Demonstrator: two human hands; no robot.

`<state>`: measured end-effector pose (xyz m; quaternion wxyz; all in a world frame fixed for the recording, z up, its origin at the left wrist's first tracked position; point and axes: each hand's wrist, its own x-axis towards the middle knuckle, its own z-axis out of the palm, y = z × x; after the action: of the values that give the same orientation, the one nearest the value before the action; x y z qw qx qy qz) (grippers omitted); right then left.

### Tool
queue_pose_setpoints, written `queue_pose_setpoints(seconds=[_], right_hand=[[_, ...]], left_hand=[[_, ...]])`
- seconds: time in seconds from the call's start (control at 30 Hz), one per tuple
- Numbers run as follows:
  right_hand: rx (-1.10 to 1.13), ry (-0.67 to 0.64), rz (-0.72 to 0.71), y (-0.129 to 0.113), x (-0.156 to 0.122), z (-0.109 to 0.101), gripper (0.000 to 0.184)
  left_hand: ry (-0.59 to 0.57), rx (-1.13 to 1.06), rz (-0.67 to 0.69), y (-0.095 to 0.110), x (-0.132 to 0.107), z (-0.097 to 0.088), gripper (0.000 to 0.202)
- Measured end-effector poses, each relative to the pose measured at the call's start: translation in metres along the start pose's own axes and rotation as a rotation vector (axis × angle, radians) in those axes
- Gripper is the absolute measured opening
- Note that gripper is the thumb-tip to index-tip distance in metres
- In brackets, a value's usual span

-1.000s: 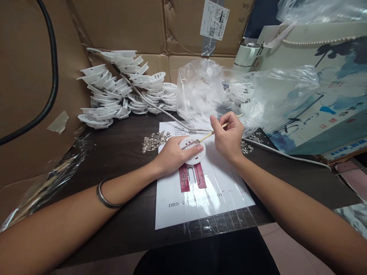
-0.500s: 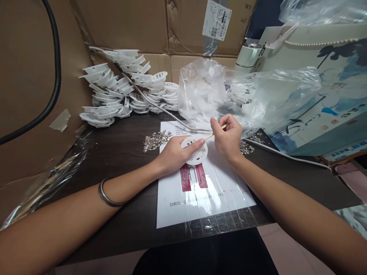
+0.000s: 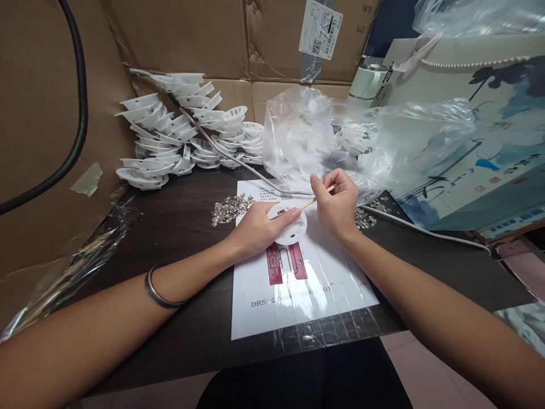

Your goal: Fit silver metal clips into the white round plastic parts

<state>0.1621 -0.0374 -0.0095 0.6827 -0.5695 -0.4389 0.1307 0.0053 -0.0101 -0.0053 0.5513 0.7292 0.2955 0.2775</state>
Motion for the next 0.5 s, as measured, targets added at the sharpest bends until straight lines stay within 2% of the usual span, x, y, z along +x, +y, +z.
queue_pose_setpoints(seconds=[0.13,0.2,0.23,0.3,0.4,0.5], right_hand=[[0.130,-0.058,0.111,-0.001,0.009,-0.007,0.044],[0.127,-0.132,0.178,-0.002,0.013,-0.012,0.048],[0.101,-0.206,0.210,-0.003,0.015,-0.014,0.049],[0.011,-0.442,0.259,-0.006,0.017,-0.019,0.050],[-0.204,-0.775,0.245,-0.010,0.017,-0.024,0.047],[-0.441,-0.899,0.114,-0.010,0.019,-0.029,0.022]], left_hand=[[0.010,-0.004,0.030,0.001,0.001,0.001,0.027],[0.032,0.005,0.025,0.001,0.000,0.001,0.028],[0.046,0.002,0.014,0.001,0.000,0.001,0.030],[0.072,-0.024,-0.011,0.001,0.001,0.001,0.033],[0.101,-0.082,-0.046,0.001,0.002,0.001,0.033],[0.122,-0.113,-0.060,0.000,0.004,0.001,0.034]])
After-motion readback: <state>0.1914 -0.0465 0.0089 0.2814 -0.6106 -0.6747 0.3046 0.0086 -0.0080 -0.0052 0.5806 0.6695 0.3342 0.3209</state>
